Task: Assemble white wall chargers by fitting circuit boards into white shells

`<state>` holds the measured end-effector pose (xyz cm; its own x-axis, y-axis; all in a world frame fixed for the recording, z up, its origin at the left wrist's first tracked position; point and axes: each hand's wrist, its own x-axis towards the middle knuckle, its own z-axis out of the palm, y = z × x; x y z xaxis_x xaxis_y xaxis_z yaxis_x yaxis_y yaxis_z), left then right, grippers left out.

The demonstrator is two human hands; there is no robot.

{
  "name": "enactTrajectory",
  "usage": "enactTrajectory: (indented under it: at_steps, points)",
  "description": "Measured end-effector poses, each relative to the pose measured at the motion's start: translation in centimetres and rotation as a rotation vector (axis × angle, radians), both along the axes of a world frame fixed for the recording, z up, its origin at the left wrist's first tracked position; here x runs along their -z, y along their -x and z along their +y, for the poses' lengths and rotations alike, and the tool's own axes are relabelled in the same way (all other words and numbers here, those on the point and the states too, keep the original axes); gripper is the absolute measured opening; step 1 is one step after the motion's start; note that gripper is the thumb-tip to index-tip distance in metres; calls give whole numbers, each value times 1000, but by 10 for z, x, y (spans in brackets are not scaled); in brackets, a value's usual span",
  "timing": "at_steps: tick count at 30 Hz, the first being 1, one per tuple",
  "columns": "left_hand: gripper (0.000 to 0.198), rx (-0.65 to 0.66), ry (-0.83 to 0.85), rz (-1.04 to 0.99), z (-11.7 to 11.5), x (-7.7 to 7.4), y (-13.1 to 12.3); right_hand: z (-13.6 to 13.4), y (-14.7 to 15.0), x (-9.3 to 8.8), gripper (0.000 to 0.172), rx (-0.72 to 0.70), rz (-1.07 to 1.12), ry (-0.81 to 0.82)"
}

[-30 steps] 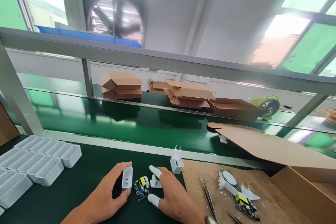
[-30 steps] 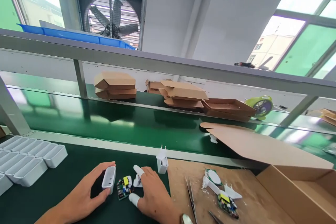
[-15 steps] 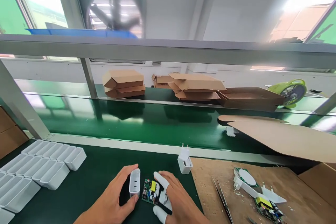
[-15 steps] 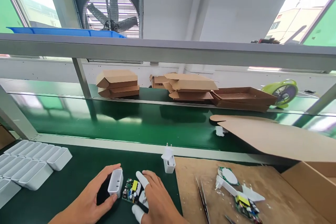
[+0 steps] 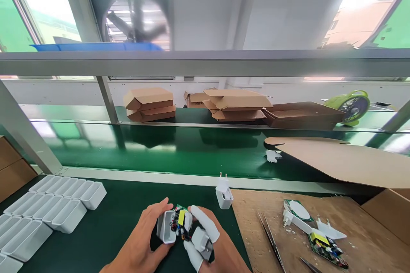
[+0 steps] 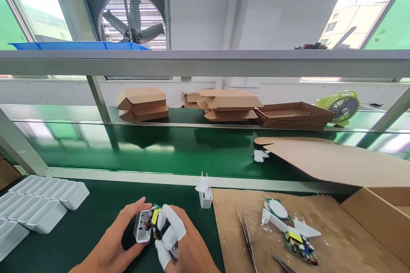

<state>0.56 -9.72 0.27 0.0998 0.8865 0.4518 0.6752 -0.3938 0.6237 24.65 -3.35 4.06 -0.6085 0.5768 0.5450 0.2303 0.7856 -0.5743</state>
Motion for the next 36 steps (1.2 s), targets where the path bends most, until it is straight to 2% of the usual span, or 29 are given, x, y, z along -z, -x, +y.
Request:
enactTrajectory:
  at_steps: [4, 7, 11, 16, 26, 31, 36]
  points:
    - [79, -10, -70, 49, -1, 0, -4, -3, 2, 1, 81, -23, -71, -190]
    - [82, 5, -62, 56, -1, 1, -3, -3, 2, 2, 81, -12, -114, -234]
    - [83, 33, -46, 49, -2, -2, -3, -4, 4, 4, 81, -5, -114, -241]
    - [74, 25, -39, 48, -3, -5, -4, -5, 6, 9, 79, 1, -90, -259]
    - [62, -36, 51, -25, -3, 9, -7, 0, 0, 21, 86, -16, -262, -120]
    - [64, -10, 33, -46, -3, 9, -7, -1, 2, 19, 85, -19, -211, -133]
    - [73, 26, 12, -24, -4, 3, -6, -4, 5, 9, 82, 16, -122, -192]
